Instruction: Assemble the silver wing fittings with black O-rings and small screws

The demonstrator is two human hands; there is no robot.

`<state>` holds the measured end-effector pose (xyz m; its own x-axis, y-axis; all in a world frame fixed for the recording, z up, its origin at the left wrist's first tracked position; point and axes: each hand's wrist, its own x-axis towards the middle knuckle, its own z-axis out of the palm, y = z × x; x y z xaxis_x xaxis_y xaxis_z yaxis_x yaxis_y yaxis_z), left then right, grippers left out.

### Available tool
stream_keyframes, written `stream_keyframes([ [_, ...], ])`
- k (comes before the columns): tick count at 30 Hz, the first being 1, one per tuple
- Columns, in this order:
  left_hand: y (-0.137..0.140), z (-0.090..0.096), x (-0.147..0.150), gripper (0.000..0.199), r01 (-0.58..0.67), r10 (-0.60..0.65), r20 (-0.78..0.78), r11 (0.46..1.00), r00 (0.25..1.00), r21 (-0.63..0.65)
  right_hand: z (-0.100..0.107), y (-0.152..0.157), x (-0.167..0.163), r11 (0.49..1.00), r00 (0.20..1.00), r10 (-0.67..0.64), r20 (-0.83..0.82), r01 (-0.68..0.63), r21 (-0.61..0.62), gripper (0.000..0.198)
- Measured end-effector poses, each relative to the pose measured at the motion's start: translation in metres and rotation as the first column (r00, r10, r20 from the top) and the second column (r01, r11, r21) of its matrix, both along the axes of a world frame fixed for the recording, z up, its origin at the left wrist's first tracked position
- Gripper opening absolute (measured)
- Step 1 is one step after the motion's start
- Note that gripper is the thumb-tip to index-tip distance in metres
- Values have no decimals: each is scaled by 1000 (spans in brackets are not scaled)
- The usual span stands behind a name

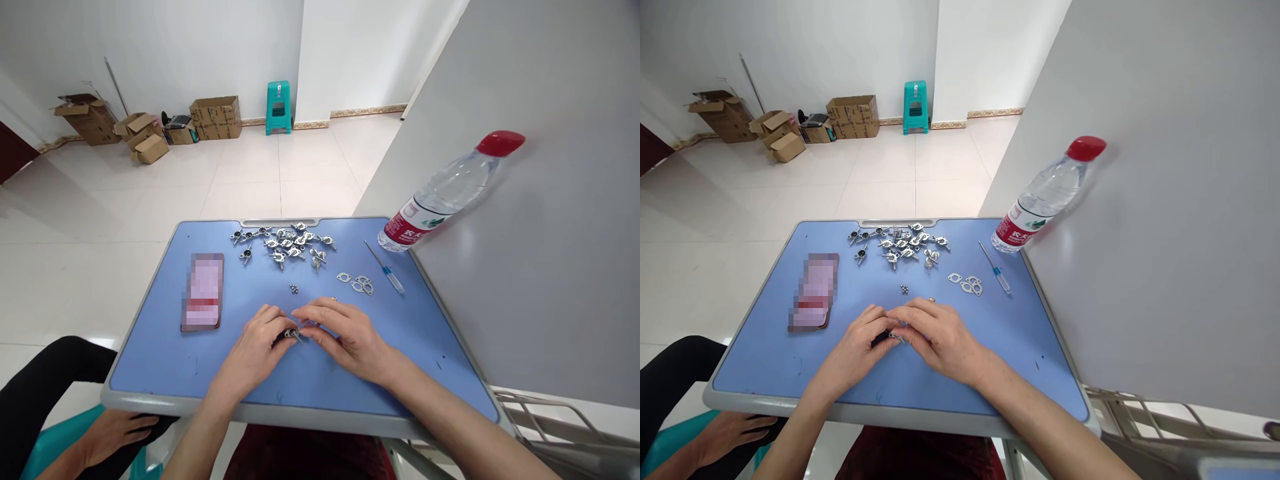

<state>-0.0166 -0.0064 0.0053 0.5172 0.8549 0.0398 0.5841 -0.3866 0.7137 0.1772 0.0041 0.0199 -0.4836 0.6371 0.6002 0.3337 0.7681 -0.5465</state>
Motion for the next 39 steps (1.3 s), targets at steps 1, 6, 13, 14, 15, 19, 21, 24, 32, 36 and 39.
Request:
stream_keyframes([
  [1, 0, 0, 0, 11, 4, -4, -1, 1000, 1000, -3, 1, 0, 0, 1000, 1000, -6, -8, 6, -7, 17],
  [6, 0, 1, 0, 13, 6, -6, 2, 1000, 1000, -6, 4, -1, 2, 999, 999, -33, -33, 32, -35, 9],
  [13, 0, 0, 0, 11, -1, 1, -4, 1000, 1000, 30, 5, 3, 16, 927, 903, -354, -243, 305, -217, 8],
  [14, 0, 0, 0, 11, -10, 10, -18, 999, 1000, 43, 4, 5, 18, 916, 889, -379, -257, 322, -238, 8],
  [15, 0, 0, 1, 10, -21, 23, -37, 998, 999, 58, 3, 6, 19, 909, 880, -395, -266, 330, -255, 9],
  [19, -1, 0, 2, 14, -68, 77, -101, 994, 992, 90, 2, 10, 23, 890, 885, -398, -243, 308, -336, 14],
  [21, -2, 2, 0, 26, -100, 105, -86, 993, 991, 64, 3, 10, 23, 879, 909, -359, -212, 253, -404, 17],
  [24, -4, 8, -3, 25, -168, 167, -18, 983, 986, -73, 3, 9, 22, 865, 948, -278, -154, 177, -470, 18],
  [32, -7, 17, -10, 21, -2, 33, 83, 937, 996, -349, -15, 13, 13, 842, 970, -213, -117, 121, -525, 17],
  [36, -8, 16, -12, 23, 120, -94, 96, 938, 991, -325, -16, 15, 9, 840, 968, -208, -139, 104, -533, 18],
  [39, -8, 17, -12, 19, 97, -72, 98, 955, 993, -281, -14, 16, 11, 858, 957, -236, -170, 123, -498, 17],
])
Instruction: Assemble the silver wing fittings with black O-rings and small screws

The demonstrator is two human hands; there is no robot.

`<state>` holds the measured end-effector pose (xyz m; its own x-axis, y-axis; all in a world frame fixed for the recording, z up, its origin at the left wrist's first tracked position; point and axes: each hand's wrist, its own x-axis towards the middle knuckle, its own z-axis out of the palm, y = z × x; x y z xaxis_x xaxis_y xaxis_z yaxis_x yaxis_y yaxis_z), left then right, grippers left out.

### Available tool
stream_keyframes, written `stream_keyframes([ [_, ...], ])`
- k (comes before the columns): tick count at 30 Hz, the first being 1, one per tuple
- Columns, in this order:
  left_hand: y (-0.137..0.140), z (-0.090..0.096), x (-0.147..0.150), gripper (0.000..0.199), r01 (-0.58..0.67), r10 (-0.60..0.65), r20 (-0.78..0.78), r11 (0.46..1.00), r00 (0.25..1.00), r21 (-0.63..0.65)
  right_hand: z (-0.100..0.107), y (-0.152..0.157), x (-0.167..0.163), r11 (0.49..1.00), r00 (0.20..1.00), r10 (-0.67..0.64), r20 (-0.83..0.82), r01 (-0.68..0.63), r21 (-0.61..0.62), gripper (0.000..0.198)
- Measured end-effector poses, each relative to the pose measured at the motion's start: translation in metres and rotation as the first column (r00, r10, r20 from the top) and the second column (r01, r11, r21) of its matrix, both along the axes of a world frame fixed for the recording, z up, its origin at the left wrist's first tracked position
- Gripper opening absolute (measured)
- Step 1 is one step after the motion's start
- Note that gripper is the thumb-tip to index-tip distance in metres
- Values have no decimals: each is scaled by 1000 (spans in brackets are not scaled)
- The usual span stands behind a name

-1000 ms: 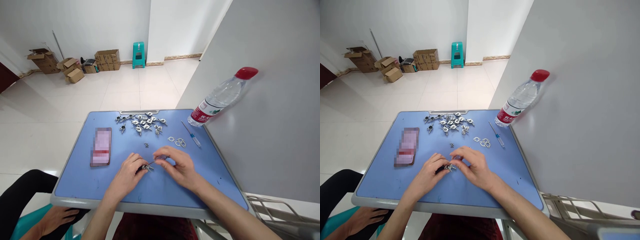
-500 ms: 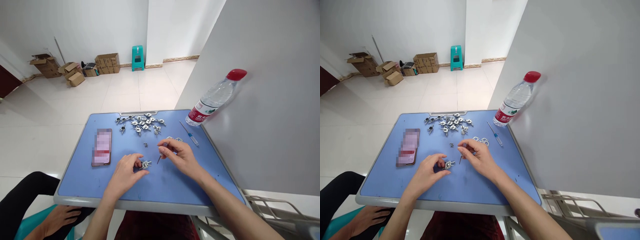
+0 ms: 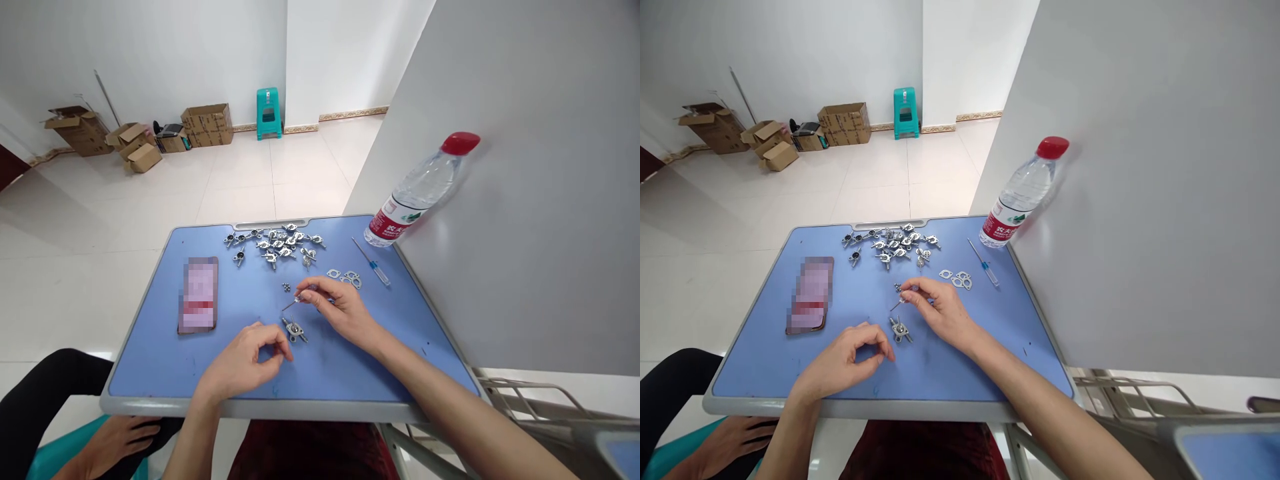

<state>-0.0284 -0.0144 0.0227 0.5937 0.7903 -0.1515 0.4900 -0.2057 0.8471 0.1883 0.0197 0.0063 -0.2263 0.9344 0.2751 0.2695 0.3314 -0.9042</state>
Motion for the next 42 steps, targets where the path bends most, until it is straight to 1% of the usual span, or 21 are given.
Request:
stream_keyframes([
  [2, 1, 1, 0, 13, -113, 111, 41, 992, 993, 48, 2, 1, 4, 995, 996, -80, -29, 81, 49, 19],
  [3, 2, 1, 0, 11, -185, 180, 69, 980, 981, 77, 3, 1, 7, 989, 991, -126, -41, 129, 74, 19],
  [5, 4, 0, 1, 9, -320, 308, 101, 938, 946, 135, 6, 3, 13, 973, 978, -201, -51, 205, 106, 21],
  [7, 6, -2, 1, 9, -410, 401, 86, 894, 912, 183, 9, 5, 17, 966, 973, -233, -6, 232, 116, 20],
  [9, 8, -5, 2, 8, -441, 439, 59, 871, 897, 217, 10, 8, 18, 969, 969, -214, 122, 195, 151, 17],
  [11, 9, -8, 3, 10, -422, 425, 43, 872, 904, 247, 8, 11, 15, 973, 938, -159, 310, 95, 211, 14],
  [14, 9, -10, 4, 15, -364, 371, 28, 888, 928, 282, -1, 16, 4, 969, 835, -88, 543, -54, 240, 16],
  [16, 9, -10, 4, 18, -339, 348, 23, 894, 937, 294, -7, 19, -3, 968, 745, -87, 661, -92, 232, 21],
  [18, 9, -10, 4, 19, -329, 338, 23, 896, 941, 297, -10, 22, -8, 973, 665, -88, 742, -104, 208, 24],
  [21, 9, -10, 5, 19, -332, 342, 22, 896, 940, 296, -12, 26, -11, 978, 594, -78, 800, -109, 176, 23],
  [23, 9, -10, 5, 19, -336, 347, 20, 893, 938, 299, -12, 27, -11, 979, 577, -75, 813, -111, 169, 22],
  [34, 9, -12, 5, 19, -324, 338, 24, 878, 941, 353, -11, 26, -12, 978, 539, -64, 840, -132, 159, 23],
  [38, 10, -13, 5, 19, -322, 339, 19, 873, 940, 365, -14, 27, -11, 980, 545, -55, 837, -131, 149, 22],
  [42, 9, -13, 6, 18, -309, 325, 22, 875, 946, 373, -14, 28, -9, 980, 570, -55, 820, -127, 154, 18],
])
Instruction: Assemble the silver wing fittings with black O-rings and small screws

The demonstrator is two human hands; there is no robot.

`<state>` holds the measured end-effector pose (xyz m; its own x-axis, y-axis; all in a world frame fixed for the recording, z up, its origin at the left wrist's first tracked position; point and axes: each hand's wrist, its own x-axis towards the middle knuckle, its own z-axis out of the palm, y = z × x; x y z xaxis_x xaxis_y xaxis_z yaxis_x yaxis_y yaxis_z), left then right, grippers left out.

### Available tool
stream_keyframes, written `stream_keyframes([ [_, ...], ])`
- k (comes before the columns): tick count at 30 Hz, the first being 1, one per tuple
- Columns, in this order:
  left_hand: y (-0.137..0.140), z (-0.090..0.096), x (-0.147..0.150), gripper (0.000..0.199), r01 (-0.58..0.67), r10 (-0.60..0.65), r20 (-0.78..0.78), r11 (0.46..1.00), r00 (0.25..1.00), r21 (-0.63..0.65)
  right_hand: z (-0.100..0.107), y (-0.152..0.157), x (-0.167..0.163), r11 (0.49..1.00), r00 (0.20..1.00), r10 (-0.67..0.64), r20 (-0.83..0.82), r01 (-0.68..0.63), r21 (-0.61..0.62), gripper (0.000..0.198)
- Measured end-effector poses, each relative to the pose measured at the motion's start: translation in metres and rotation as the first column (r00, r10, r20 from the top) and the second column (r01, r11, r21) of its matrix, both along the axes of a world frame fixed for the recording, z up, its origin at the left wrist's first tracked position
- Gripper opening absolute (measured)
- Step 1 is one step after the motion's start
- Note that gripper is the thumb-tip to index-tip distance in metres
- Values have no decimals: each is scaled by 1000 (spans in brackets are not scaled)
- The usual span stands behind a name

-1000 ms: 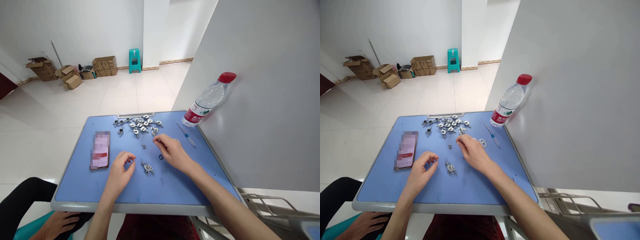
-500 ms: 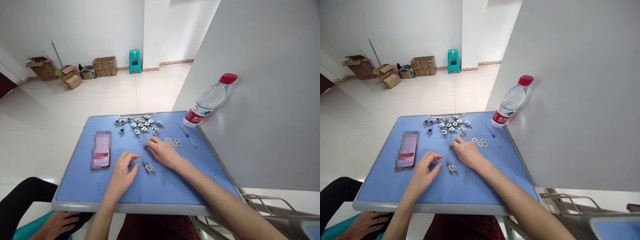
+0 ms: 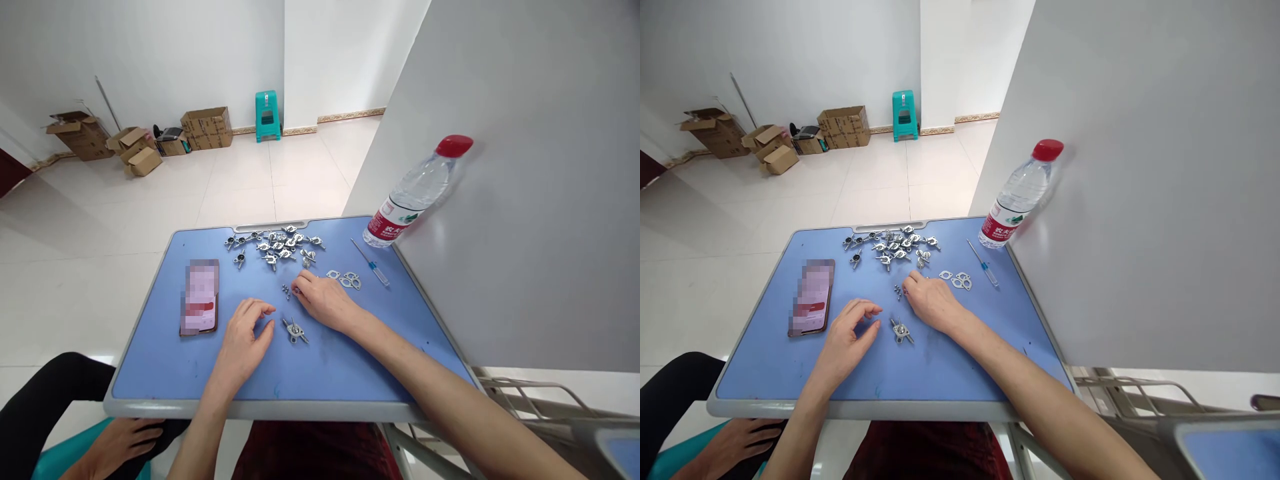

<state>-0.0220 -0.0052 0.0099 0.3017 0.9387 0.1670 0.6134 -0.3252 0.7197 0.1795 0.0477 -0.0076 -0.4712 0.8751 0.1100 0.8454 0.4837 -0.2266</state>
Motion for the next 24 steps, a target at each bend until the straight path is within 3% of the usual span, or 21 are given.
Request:
stream_keyframes([
  [8, -5, 2, 7, 32, 165, -162, -73, 985, 984, 40, 9, -10, 15, 997, 991, 6, -133, 5, 80, 15],
  [11, -4, 0, 10, 36, 213, -210, -114, 977, 971, 8, 13, -19, 24, 988, 970, 51, -237, -14, 154, 14],
  [15, -2, -1, 14, 40, 242, -242, -138, 970, 960, -19, 19, -28, 31, 984, 964, 87, -251, -44, 172, 14],
  [18, -1, -1, 17, 36, 255, -253, -142, 967, 957, -9, 23, -33, 31, 991, 978, 89, -188, -69, 113, 13],
  [24, 1, -1, 20, 21, 250, -248, -131, 968, 960, 3, 35, -43, 30, 977, 984, 161, -76, -169, -133, 16],
])
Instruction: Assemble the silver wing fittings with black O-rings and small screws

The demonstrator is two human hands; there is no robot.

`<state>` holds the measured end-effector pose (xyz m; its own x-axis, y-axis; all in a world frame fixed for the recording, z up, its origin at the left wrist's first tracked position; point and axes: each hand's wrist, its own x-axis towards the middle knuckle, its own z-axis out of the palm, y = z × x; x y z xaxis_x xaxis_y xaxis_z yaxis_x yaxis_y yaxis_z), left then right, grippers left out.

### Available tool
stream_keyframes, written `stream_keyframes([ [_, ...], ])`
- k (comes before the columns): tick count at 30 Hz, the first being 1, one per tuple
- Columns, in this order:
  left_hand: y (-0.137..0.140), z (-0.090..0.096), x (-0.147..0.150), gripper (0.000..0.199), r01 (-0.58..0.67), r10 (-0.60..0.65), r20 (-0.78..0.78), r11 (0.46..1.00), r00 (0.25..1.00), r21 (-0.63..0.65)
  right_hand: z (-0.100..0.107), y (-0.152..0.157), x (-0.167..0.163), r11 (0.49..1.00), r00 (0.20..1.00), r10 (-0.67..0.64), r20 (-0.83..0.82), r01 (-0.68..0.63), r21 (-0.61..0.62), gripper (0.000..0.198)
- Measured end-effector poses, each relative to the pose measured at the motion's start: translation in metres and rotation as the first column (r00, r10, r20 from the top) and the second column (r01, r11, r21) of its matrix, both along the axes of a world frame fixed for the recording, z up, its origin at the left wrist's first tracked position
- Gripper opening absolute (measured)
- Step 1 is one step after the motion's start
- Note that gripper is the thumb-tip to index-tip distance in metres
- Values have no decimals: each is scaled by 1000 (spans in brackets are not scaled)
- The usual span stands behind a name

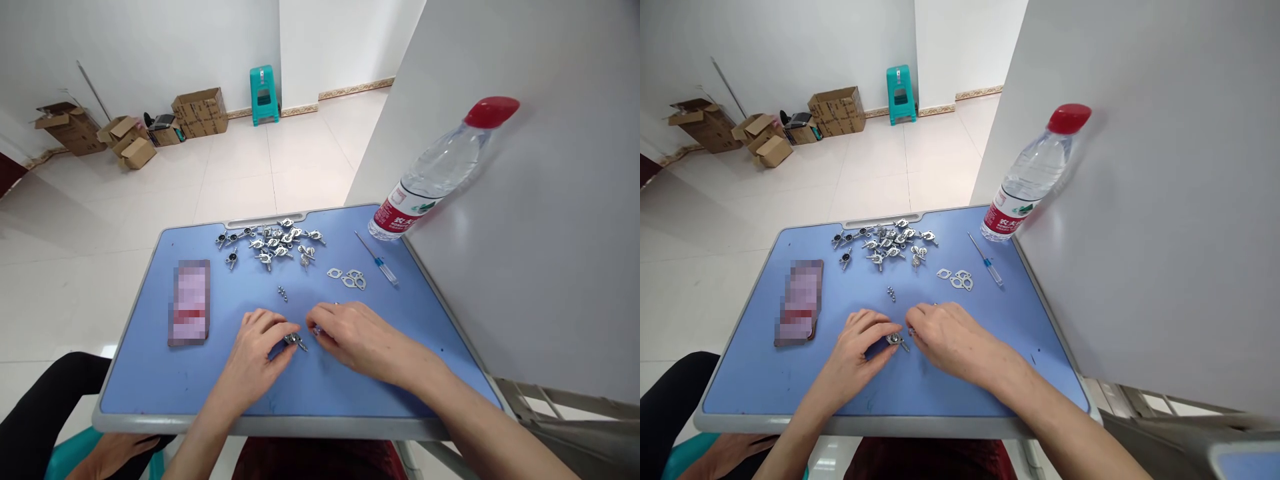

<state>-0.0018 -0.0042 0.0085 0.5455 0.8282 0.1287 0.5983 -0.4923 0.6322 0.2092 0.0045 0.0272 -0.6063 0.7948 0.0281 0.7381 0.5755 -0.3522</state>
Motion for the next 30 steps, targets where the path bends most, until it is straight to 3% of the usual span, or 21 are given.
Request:
stream_keyframes([
  [10, 0, -1, 0, 15, 25, -25, 3, 1000, 1000, -5, 0, -7, -4, 985, 994, 105, 12, -103, -138, 19],
  [21, 0, -2, 0, 11, 44, -44, -25, 999, 999, 7, 1, -6, 1, 988, 997, 69, 18, -65, -142, 19],
  [30, 1, -3, 0, 9, 52, -53, -6, 997, 999, -63, -9, -7, -4, 993, 990, 82, -112, -91, -80, 16],
])
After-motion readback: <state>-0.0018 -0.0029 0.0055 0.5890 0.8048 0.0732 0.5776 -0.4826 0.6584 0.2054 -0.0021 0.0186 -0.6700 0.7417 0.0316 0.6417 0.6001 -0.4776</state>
